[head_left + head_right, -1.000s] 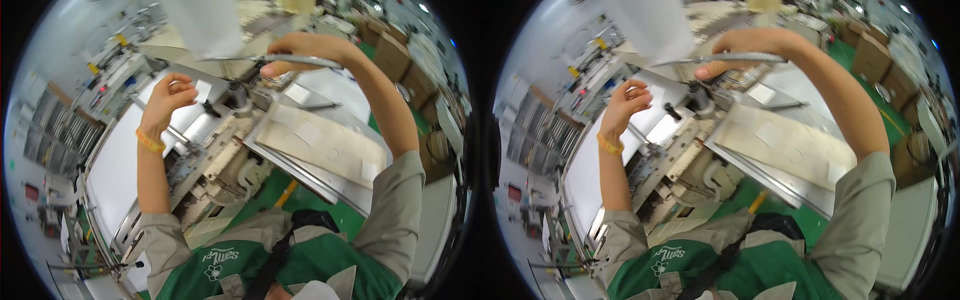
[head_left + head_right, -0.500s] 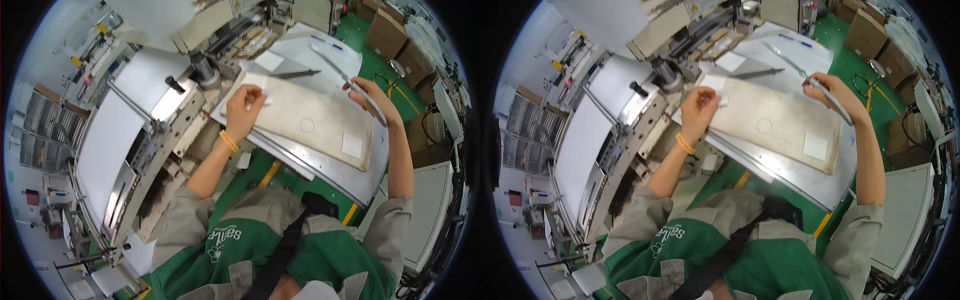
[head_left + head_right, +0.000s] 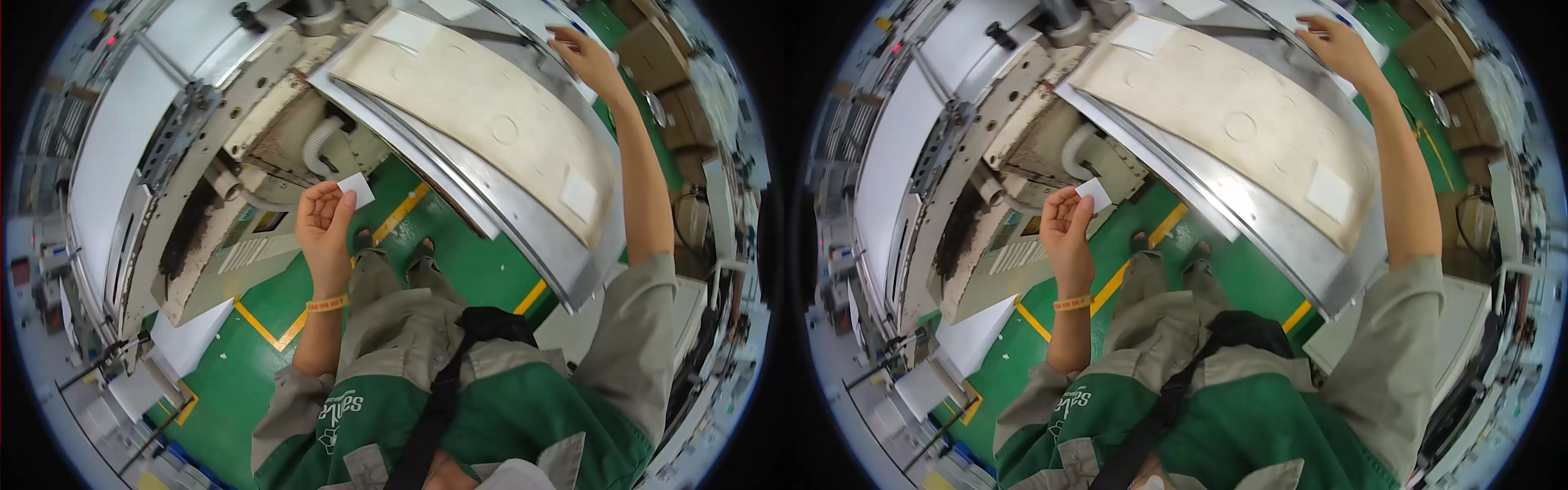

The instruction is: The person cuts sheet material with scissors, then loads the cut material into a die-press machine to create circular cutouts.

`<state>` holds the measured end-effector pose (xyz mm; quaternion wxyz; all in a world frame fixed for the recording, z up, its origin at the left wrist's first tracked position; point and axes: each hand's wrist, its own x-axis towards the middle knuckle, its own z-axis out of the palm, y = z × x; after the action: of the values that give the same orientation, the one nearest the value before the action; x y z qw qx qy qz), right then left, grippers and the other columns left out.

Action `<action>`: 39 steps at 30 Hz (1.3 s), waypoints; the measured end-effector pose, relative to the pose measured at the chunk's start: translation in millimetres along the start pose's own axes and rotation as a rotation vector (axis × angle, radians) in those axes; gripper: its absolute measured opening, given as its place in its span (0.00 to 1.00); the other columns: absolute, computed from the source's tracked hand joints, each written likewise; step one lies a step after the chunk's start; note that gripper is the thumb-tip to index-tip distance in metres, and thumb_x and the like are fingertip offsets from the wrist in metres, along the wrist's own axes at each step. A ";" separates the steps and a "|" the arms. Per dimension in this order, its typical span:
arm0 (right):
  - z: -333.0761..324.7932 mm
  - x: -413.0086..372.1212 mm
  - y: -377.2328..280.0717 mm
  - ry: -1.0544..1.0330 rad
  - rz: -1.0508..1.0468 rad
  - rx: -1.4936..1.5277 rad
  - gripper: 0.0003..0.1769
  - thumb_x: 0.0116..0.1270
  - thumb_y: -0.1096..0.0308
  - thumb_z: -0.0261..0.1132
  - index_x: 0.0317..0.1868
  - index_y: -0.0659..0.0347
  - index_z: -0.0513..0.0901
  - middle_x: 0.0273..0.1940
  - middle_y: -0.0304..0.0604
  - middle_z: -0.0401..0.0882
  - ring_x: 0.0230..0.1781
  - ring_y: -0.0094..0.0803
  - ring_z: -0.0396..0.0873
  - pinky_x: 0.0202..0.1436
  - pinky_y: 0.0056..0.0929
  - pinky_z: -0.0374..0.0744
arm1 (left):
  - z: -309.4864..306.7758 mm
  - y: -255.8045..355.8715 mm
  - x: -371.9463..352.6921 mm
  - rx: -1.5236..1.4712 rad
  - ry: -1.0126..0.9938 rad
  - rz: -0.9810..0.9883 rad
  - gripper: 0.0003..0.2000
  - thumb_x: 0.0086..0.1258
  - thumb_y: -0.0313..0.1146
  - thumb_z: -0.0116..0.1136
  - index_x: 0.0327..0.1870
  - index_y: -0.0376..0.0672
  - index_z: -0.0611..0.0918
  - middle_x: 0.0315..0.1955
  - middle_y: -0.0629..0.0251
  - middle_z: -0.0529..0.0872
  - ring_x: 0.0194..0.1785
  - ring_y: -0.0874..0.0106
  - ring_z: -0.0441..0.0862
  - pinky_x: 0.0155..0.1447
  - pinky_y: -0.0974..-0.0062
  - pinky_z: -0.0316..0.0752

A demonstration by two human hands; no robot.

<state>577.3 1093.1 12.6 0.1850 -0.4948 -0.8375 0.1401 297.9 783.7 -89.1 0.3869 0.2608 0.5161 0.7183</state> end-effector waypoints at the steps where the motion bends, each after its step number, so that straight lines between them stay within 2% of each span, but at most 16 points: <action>1: -8.4 -18.4 -8.2 0.090 0.017 0.007 0.23 0.64 0.53 0.61 0.57 0.54 0.77 0.48 0.44 0.82 0.49 0.35 0.79 0.53 0.28 0.74 | 2.1 1.4 -10.9 0.002 -0.061 -0.019 0.13 0.63 0.20 0.59 0.49 0.36 0.75 0.38 0.67 0.79 0.42 0.78 0.77 0.45 0.83 0.73; 4: -39.8 -78.7 -25.6 0.088 0.023 0.110 0.22 0.68 0.57 0.60 0.58 0.57 0.76 0.49 0.43 0.80 0.51 0.29 0.77 0.55 0.27 0.73 | 58.2 40.8 -15.8 0.042 -0.367 -0.007 0.12 0.63 0.20 0.60 0.47 0.36 0.75 0.36 0.67 0.80 0.40 0.80 0.79 0.43 0.84 0.74; 5: -47.3 -105.9 -39.0 0.171 0.007 0.140 0.19 0.65 0.58 0.63 0.53 0.59 0.79 0.44 0.42 0.82 0.46 0.29 0.79 0.50 0.25 0.76 | 80.5 48.9 -12.2 0.047 -0.500 0.006 0.12 0.62 0.21 0.60 0.46 0.36 0.75 0.34 0.67 0.81 0.38 0.80 0.79 0.42 0.83 0.74; 10: -66.9 -236.7 -55.6 0.252 0.211 0.409 0.17 0.66 0.65 0.62 0.53 0.64 0.78 0.46 0.38 0.80 0.45 0.21 0.76 0.50 0.22 0.73 | 181.5 37.7 30.1 0.302 -1.163 0.043 0.13 0.55 0.28 0.65 0.40 0.35 0.79 0.30 0.61 0.84 0.35 0.74 0.80 0.42 0.78 0.74; 13: -62.0 -305.9 -52.4 0.289 0.365 0.506 0.17 0.67 0.66 0.62 0.53 0.66 0.78 0.46 0.37 0.80 0.45 0.21 0.76 0.50 0.21 0.72 | 221.2 32.0 49.8 0.653 -1.390 0.128 0.14 0.54 0.27 0.66 0.41 0.36 0.80 0.30 0.63 0.85 0.35 0.73 0.80 0.42 0.77 0.73; 16: -57.9 -359.3 -41.0 0.244 0.493 0.509 0.17 0.67 0.67 0.62 0.53 0.66 0.78 0.45 0.38 0.80 0.47 0.21 0.75 0.52 0.21 0.72 | 253.6 33.8 62.9 0.755 -1.603 0.051 0.16 0.53 0.28 0.68 0.43 0.36 0.79 0.31 0.64 0.86 0.35 0.74 0.79 0.40 0.76 0.72; 18: -56.5 -381.8 -36.8 0.247 0.538 0.614 0.17 0.67 0.67 0.62 0.53 0.66 0.78 0.44 0.39 0.79 0.46 0.22 0.75 0.52 0.22 0.72 | 270.2 42.5 59.6 0.852 -1.678 0.100 0.19 0.54 0.32 0.69 0.44 0.36 0.77 0.28 0.67 0.85 0.33 0.78 0.77 0.37 0.78 0.69; 23: -56.6 -418.6 -9.1 0.287 0.600 0.637 0.16 0.66 0.67 0.62 0.52 0.66 0.78 0.43 0.40 0.80 0.44 0.23 0.76 0.52 0.22 0.73 | 291.1 40.7 52.1 1.072 -1.723 0.104 0.18 0.53 0.31 0.70 0.43 0.37 0.78 0.27 0.67 0.85 0.31 0.77 0.77 0.37 0.78 0.70; 27: -61.7 -423.8 -0.6 0.270 0.615 0.621 0.16 0.66 0.67 0.63 0.52 0.66 0.78 0.43 0.40 0.80 0.44 0.23 0.76 0.51 0.22 0.73 | 293.7 27.1 54.2 1.084 -1.679 0.082 0.19 0.48 0.31 0.72 0.41 0.38 0.79 0.29 0.65 0.85 0.31 0.74 0.79 0.38 0.77 0.73; 30: -65.7 -416.1 -3.5 0.262 0.587 0.595 0.15 0.67 0.68 0.62 0.52 0.66 0.79 0.43 0.40 0.80 0.44 0.23 0.76 0.51 0.23 0.74 | 294.6 27.6 47.3 1.156 -1.673 0.222 0.16 0.51 0.28 0.70 0.39 0.35 0.77 0.26 0.64 0.84 0.33 0.73 0.80 0.37 0.75 0.72; 31: -66.6 -410.8 -7.6 0.300 0.550 0.556 0.15 0.67 0.69 0.62 0.51 0.65 0.79 0.43 0.40 0.80 0.44 0.23 0.77 0.51 0.23 0.74 | 293.8 29.2 43.1 1.202 -1.661 0.322 0.18 0.50 0.27 0.70 0.40 0.35 0.76 0.27 0.61 0.84 0.36 0.68 0.82 0.39 0.71 0.73; 34: -68.3 -383.1 -36.8 0.349 0.373 0.409 0.13 0.66 0.71 0.61 0.50 0.65 0.79 0.44 0.42 0.81 0.44 0.27 0.78 0.51 0.24 0.74 | 286.6 33.4 27.1 1.296 -1.495 0.561 0.22 0.48 0.28 0.71 0.43 0.36 0.74 0.33 0.56 0.84 0.40 0.60 0.82 0.41 0.66 0.74; 35: -67.7 -366.2 -54.9 0.332 0.266 0.336 0.13 0.66 0.72 0.61 0.50 0.65 0.80 0.44 0.43 0.81 0.45 0.29 0.78 0.52 0.26 0.74 | 284.5 31.2 27.3 1.334 -1.401 0.732 0.23 0.48 0.29 0.71 0.44 0.37 0.73 0.38 0.53 0.82 0.43 0.55 0.80 0.44 0.63 0.73; 36: -62.4 -348.9 -70.1 0.315 0.159 0.265 0.13 0.65 0.72 0.61 0.49 0.65 0.80 0.45 0.43 0.81 0.46 0.32 0.78 0.53 0.27 0.73 | 281.2 30.8 27.3 1.324 -1.305 0.764 0.23 0.48 0.30 0.71 0.44 0.37 0.73 0.38 0.53 0.82 0.43 0.54 0.80 0.45 0.62 0.73; 38: -41.3 -308.9 -87.0 0.249 -0.057 0.095 0.17 0.67 0.66 0.60 0.55 0.62 0.78 0.54 0.47 0.78 0.56 0.41 0.74 0.62 0.35 0.68 | 269.3 30.4 29.0 1.306 -1.106 0.818 0.23 0.48 0.31 0.71 0.44 0.38 0.73 0.39 0.53 0.81 0.43 0.53 0.79 0.47 0.60 0.72; 39: -31.7 -290.0 -81.0 0.235 -0.108 -0.060 0.19 0.68 0.63 0.58 0.57 0.61 0.76 0.57 0.47 0.75 0.60 0.41 0.71 0.64 0.38 0.65 | 254.5 19.5 31.1 1.121 -0.929 0.992 0.22 0.51 0.32 0.71 0.44 0.38 0.73 0.35 0.58 0.81 0.38 0.60 0.79 0.44 0.67 0.74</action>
<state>656.7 801.2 25.0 0.2741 -0.4671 -0.8394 0.0461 471.7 943.4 12.9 0.0161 0.8722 0.4104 0.2657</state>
